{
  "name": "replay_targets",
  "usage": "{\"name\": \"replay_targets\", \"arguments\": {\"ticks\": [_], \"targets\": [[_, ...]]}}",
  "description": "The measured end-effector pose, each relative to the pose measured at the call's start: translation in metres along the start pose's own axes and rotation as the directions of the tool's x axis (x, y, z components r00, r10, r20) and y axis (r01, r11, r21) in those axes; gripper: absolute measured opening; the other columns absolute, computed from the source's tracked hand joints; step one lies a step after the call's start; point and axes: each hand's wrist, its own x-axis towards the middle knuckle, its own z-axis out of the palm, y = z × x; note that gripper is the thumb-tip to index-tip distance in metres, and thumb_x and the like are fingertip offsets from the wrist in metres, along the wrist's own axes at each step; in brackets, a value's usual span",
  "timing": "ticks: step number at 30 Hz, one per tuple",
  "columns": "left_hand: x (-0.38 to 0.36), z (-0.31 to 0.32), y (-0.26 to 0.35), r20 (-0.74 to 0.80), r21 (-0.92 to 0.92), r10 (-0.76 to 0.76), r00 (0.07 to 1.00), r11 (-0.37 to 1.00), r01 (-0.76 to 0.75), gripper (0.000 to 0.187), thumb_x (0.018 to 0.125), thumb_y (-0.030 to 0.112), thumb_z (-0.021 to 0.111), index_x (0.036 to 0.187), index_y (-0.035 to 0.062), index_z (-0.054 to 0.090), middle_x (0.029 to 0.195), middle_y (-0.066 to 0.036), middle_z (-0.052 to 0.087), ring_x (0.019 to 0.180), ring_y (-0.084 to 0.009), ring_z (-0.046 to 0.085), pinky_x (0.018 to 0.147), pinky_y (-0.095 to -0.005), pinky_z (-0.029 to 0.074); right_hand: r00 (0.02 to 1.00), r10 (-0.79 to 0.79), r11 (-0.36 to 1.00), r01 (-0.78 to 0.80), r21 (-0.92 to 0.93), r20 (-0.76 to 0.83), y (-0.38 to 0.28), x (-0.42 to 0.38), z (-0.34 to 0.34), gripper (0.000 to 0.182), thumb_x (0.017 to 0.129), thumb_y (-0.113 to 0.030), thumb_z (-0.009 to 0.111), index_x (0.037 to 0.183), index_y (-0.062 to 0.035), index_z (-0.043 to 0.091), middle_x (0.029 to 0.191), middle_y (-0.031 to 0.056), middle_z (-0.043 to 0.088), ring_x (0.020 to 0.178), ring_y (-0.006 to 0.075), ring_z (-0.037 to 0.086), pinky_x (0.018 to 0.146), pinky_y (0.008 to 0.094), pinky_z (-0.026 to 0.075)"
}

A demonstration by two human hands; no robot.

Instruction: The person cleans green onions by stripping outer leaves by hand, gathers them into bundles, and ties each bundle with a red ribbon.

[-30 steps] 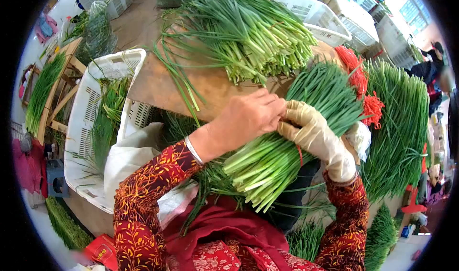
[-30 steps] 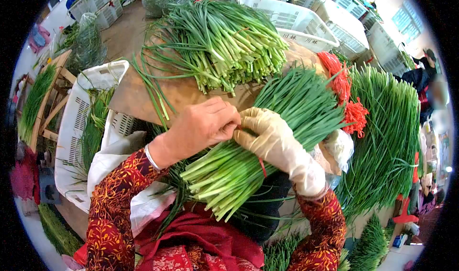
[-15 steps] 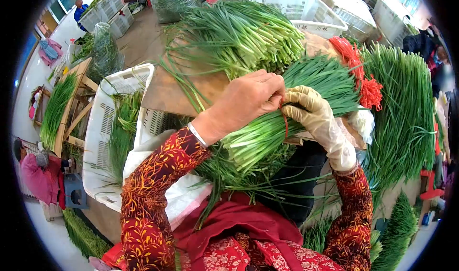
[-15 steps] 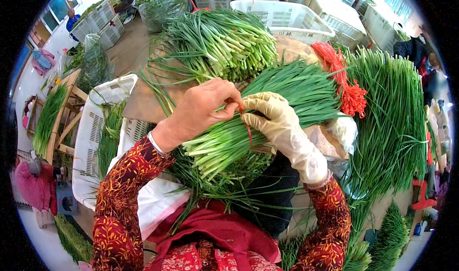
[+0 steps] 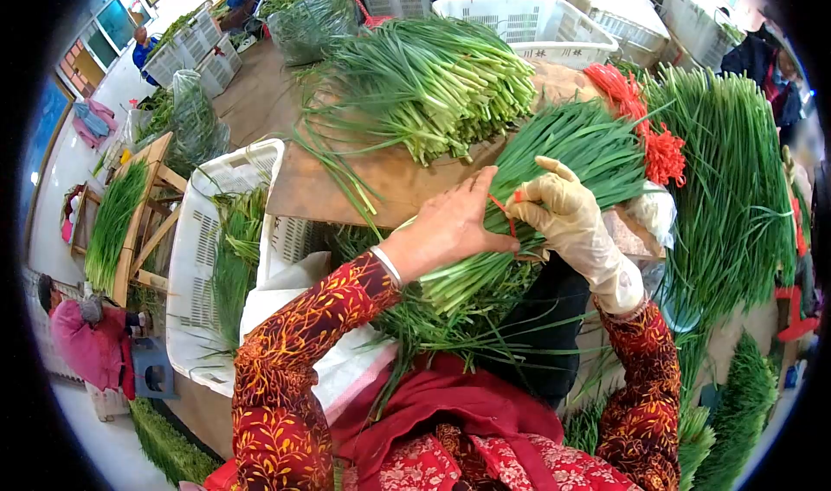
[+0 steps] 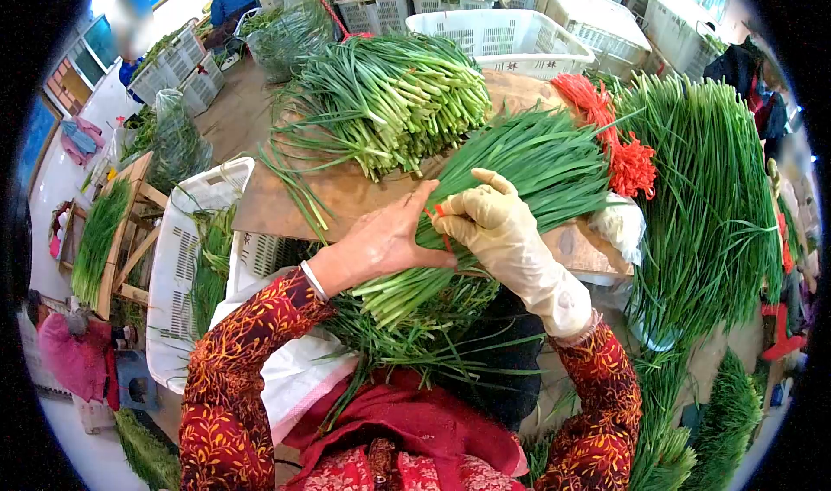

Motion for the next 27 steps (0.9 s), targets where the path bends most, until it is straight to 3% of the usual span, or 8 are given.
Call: {"name": "replay_targets", "arguments": {"ticks": [4, 8, 10, 13, 17, 19, 22, 27], "targets": [[0.009, -0.013, -0.004, 0.126, -0.101, -0.001, 0.992, 0.995, 0.014, 0.102, 0.063, 0.049, 0.069, 0.134, -0.0012, 0.017, 0.121, -0.026, 0.044, 0.111, -0.0355, 0.046, 0.093, -0.0375, 0.037, 0.995, 0.097, 0.994, -0.095, -0.054, 0.036, 0.006, -0.01, -0.008, 0.013, 0.077, -0.015, 0.063, 0.088, -0.0086, 0.062, 0.078, 0.0032, 0.061, 0.077, 0.0199, 0.058, 0.093, 0.0379, 0.033], [0.018, -0.026, -0.034, 0.304, -0.274, 0.013, 0.953, 0.959, 0.074, 0.101, 0.07, 0.062, 0.056, 0.135, -0.0029, 0.014, 0.127, -0.026, 0.039, 0.117, -0.0323, 0.042, 0.098, -0.0319, 0.031, 0.92, 0.282, 0.959, -0.267, 0.09, -0.271, -0.031, -0.045, -0.031, 0.015, 0.083, -0.014, 0.055, 0.091, -0.0017, 0.056, 0.085, 0.0092, 0.06, 0.083, 0.0222, 0.056, 0.078, 0.0332, 0.043], [0.016, -0.021, -0.047, 0.275, -0.334, 0.039, 0.961, 0.941, 0.058, 0.1, 0.072, 0.064, 0.052, 0.134, -0.0043, 0.015, 0.126, -0.026, 0.041, 0.116, -0.0329, 0.043, 0.098, -0.0315, 0.031, 0.803, 0.591, 0.589, -0.498, 0.637, 0.082, -0.031, -0.084, -0.01, 0.021, 0.086, -0.02, 0.055, 0.096, -0.0005, 0.055, 0.093, 0.0064, 0.06, 0.09, 0.0171, 0.055, 0.079, 0.029, 0.043], [0.002, -0.018, -0.039, 0.316, -0.394, 0.026, 0.949, 0.913, 0.106, 0.093, 0.077, 0.064, 0.046, 0.134, -0.0048, 0.019, 0.128, -0.025, 0.039, 0.12, -0.0324, 0.039, 0.099, -0.0314, 0.029, 0.607, 0.745, 0.266, -0.65, 0.712, 0.276, -0.022, -0.123, 0.049, 0.043, 0.085, -0.029, 0.057, 0.116, -0.0007, 0.048, 0.109, 0.0085, 0.056, 0.102, 0.0178, 0.053, 0.086, 0.0295, 0.041], [-0.033, -0.01, -0.01, 0.379, -0.355, -0.116, 0.918, 0.898, 0.26, 0.083, 0.083, 0.056, 0.044, 0.134, -0.0052, 0.02, 0.136, -0.02, 0.028, 0.126, -0.0254, 0.03, 0.102, -0.03, 0.024, 0.684, 0.625, -0.067, -0.434, 0.899, 0.377, -0.027, -0.134, 0.079, 0.075, 0.082, -0.059, 0.044, 0.132, -0.0048, 0.03, 0.131, 0.0113, 0.04, 0.121, 0.0235, 0.038, 0.097, 0.0391, 0.033], [-0.052, 0.005, -0.008, 0.276, -0.696, 0.114, 0.954, 0.708, 0.117, 0.081, 0.084, 0.053, 0.046, 0.133, -0.0053, 0.021, 0.132, -0.021, 0.034, 0.124, -0.0269, 0.034, 0.101, -0.0309, 0.027, 0.575, 0.754, -0.11, -0.366, 0.924, 0.317, -0.041, -0.144, 0.077, 0.075, 0.082, -0.061, 0.038, 0.132, -0.0061, 0.032, 0.131, 0.0098, 0.04, 0.118, 0.0221, 0.041, 0.099, 0.0378, 0.032], [-0.071, 0.045, -0.019, 0.267, -0.915, 0.066, 0.961, 0.329, 0.232, 0.068, 0.087, 0.046, 0.046, 0.134, 0.0021, 0.024, 0.133, -0.011, 0.037, 0.116, -0.0165, 0.041, 0.097, -0.0305, 0.031, 0.593, 0.706, -0.31, -0.231, 0.922, 0.386, -0.051, -0.156, 0.057, 0.076, 0.082, -0.062, 0.037, 0.131, -0.0049, 0.033, 0.128, 0.0125, 0.043, 0.113, 0.024, 0.047, 0.097, 0.0383, 0.038], [-0.084, 0.113, -0.004, 0.392, -0.917, 0.035, 0.919, -0.062, 0.394, 0.074, 0.082, 0.055, 0.049, 0.13, 0.0013, 0.033, 0.125, -0.008, 0.044, 0.11, -0.0148, 0.044, 0.094, -0.0294, 0.035, 0.612, 0.723, -0.119, -0.347, 0.93, 0.321, -0.043, -0.158, 0.054, 0.063, 0.083, -0.048, 0.052, 0.127, -0.005, 0.038, 0.121, 0.0073, 0.049, 0.11, 0.0172, 0.047, 0.095, 0.0325, 0.035]]}}
